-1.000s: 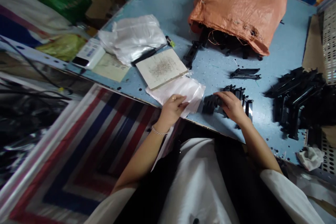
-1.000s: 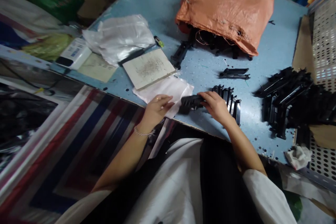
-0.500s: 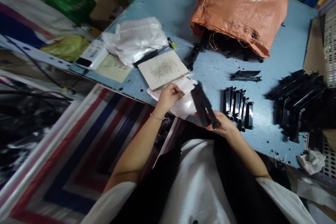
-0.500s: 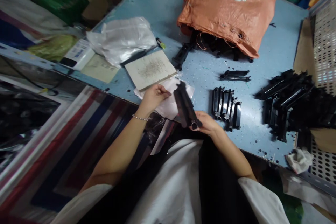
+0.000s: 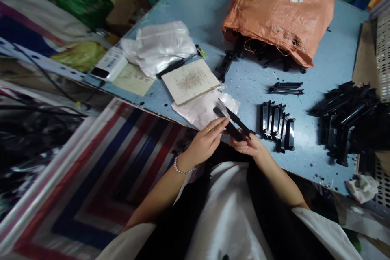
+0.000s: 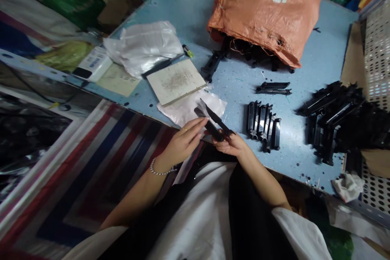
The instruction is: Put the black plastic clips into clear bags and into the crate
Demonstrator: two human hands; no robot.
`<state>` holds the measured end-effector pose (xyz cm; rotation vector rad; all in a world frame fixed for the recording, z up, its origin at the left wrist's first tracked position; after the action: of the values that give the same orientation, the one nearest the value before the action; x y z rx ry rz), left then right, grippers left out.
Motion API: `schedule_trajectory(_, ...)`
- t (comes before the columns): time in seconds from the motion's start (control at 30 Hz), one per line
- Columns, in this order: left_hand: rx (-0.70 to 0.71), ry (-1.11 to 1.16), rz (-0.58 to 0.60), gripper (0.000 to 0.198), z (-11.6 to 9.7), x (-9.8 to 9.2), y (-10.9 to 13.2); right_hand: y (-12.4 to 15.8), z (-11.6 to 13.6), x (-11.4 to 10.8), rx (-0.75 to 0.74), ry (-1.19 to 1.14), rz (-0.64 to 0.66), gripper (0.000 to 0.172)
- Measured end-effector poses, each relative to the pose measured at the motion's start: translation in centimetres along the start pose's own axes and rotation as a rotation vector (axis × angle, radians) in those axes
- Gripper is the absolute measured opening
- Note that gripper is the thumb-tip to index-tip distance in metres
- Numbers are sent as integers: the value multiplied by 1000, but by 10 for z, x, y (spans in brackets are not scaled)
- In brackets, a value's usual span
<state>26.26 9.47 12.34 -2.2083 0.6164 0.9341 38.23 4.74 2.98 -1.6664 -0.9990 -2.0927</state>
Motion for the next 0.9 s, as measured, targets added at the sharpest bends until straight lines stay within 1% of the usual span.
schedule_trajectory(0.03, -31, 18, -42, 58, 0, -2, 3, 3, 0, 1, -8, 4, 24, 23)
schedule_trajectory(0.07, -85, 28, -94, 56, 5, -4, 6, 7, -1, 2, -12, 9, 47, 27)
schedule_trajectory(0.13, -229, 37, -201, 51, 26, -6, 12, 16, -3, 0, -19, 12, 66, 32)
schedule_trajectory(0.2, -343, 32, -266, 49, 49, -5, 15, 26, -6, -5, -24, 19, 57, 34)
schedule_trajectory(0.27, -373, 5, -287, 50, 62, -1, 13, 37, -9, -11, -11, 42, 45, 33)
schedule_trajectory(0.33, -328, -33, -281, 52, 61, 4, 7, 48, -16, -16, 29, 67, 30, 31)
schedule_trajectory(0.43, -203, -64, -278, 56, 40, 12, -5, 59, -24, -19, 69, 70, 18, 31)
schedule_trajectory(0.53, -22, -104, -298, 65, 4, 18, -9, 62, -24, -16, 33, 47, 28, 31)
schedule_trajectory(0.6, 148, -96, -268, 70, -25, 26, -4, 59, -16, -15, -36, 48, 2, 30)
schedule_trajectory(0.67, 282, -33, -188, 74, -49, 36, 3, 56, 0, -17, -177, 97, -83, 29)
schedule_trajectory(0.73, 319, 36, -122, 76, -62, 45, 9, 56, 19, -22, -376, 248, -253, 31)
schedule_trajectory(0.8, 270, 68, -94, 79, -65, 49, 9, 61, 34, -19, -563, 527, -447, 30)
schedule_trajectory(0.83, 237, 69, -78, 80, -64, 49, 8, 64, 38, -13, -630, 694, -520, 27)
schedule_trajectory(0.87, 208, 62, -50, 80, -63, 47, 6, 66, 39, -4, -670, 859, -561, 24)
schedule_trajectory(0.9, 180, 53, -10, 78, -62, 42, 6, 66, 36, 8, -677, 1002, -554, 21)
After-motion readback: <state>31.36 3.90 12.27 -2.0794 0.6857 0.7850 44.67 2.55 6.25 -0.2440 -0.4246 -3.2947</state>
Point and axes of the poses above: each hand's wrist, its own y-axis away from the middle knuckle, its own x-axis out of the palm, z = x × y, the point moved 7 cm from there along -y, towards the middle knuckle, and after that the axes turned 11 degrees about -y, right-handed, at the moved point
